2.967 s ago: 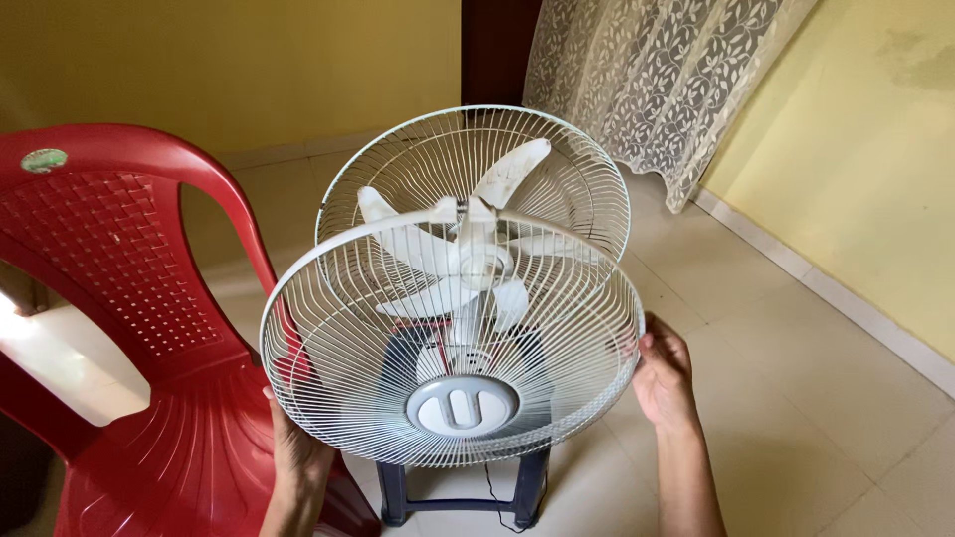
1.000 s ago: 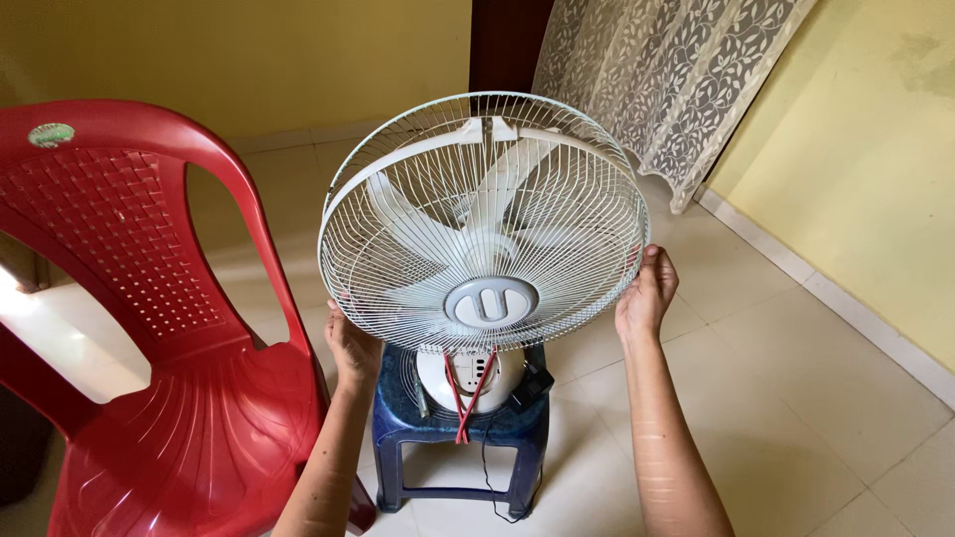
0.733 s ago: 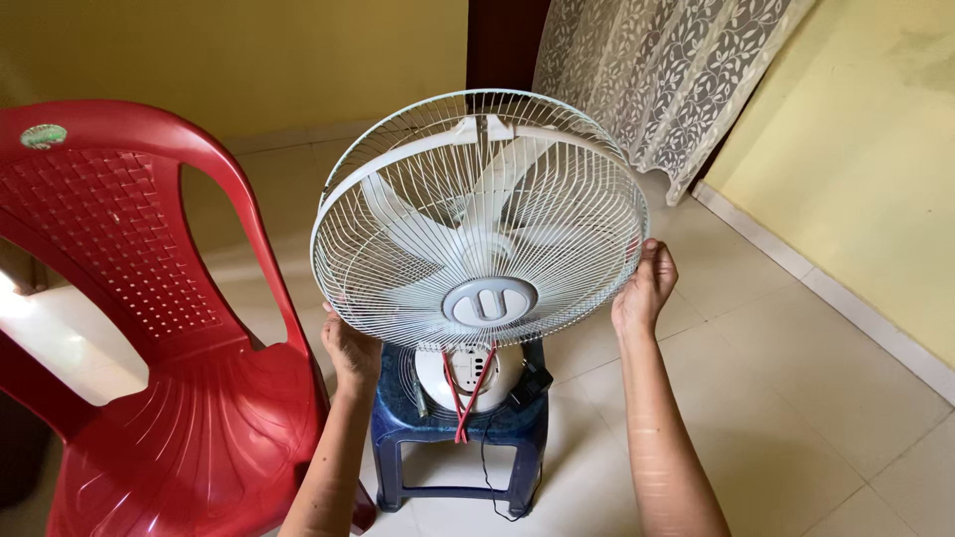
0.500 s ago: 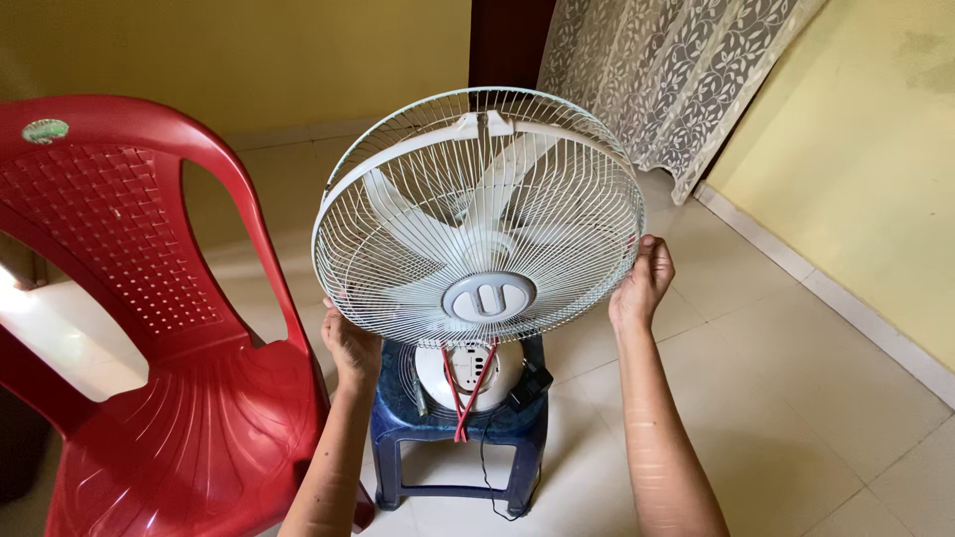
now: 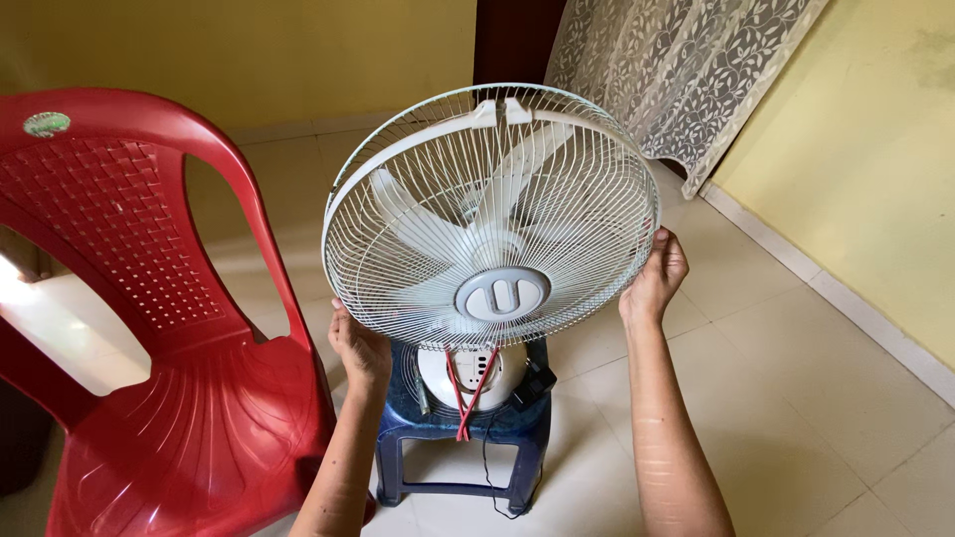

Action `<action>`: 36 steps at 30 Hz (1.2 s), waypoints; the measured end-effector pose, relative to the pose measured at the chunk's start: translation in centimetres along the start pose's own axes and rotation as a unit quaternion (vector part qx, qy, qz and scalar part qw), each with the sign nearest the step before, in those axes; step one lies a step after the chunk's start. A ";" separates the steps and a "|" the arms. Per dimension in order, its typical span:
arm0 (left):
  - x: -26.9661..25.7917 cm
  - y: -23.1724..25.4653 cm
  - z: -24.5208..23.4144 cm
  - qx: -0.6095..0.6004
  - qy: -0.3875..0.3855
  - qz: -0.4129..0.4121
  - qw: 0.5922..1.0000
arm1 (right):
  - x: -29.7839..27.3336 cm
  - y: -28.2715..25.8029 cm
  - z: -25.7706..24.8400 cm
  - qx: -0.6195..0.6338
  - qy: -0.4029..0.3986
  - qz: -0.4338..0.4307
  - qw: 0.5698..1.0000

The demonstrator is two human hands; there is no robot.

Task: The person assembles a white pedestal fan by first securing the fan blades to the motor hub. They then attach the front wire cage and use a screwdriver to tighten the screws at the top of the cage. Finally, the person plugs the fan into a wall socket to test it.

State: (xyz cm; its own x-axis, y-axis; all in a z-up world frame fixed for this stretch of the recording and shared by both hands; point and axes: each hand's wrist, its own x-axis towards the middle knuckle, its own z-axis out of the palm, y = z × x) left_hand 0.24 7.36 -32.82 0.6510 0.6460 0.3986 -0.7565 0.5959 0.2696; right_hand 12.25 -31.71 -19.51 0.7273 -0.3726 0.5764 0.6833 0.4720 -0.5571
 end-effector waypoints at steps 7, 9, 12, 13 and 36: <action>-0.7 1.4 3.5 0.031 0.035 -0.040 0.998 | 0.7 0.9 0.1 -0.018 0.022 -0.013 1.000; -0.8 1.6 3.5 0.023 0.024 -0.042 0.999 | 0.7 0.7 0.5 -0.028 0.024 -0.012 0.999; -0.8 1.5 3.5 0.009 0.025 -0.054 0.998 | 1.2 0.7 0.7 -0.025 0.019 -0.007 0.999; -0.8 1.4 3.5 0.017 0.031 -0.053 0.998 | 1.3 0.8 0.6 -0.020 0.018 -0.004 1.000; 1.9 1.2 2.9 0.081 -0.033 -0.038 0.995 | 4.1 0.6 0.7 -0.120 -0.112 0.056 0.985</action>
State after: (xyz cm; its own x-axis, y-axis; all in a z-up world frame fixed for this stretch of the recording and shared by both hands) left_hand 0.42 7.88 -29.17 0.7048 0.5661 0.4276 -0.7093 0.5535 0.4364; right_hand 15.60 -32.34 -17.07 0.7851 -0.1301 0.6055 0.6144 0.2872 -0.7349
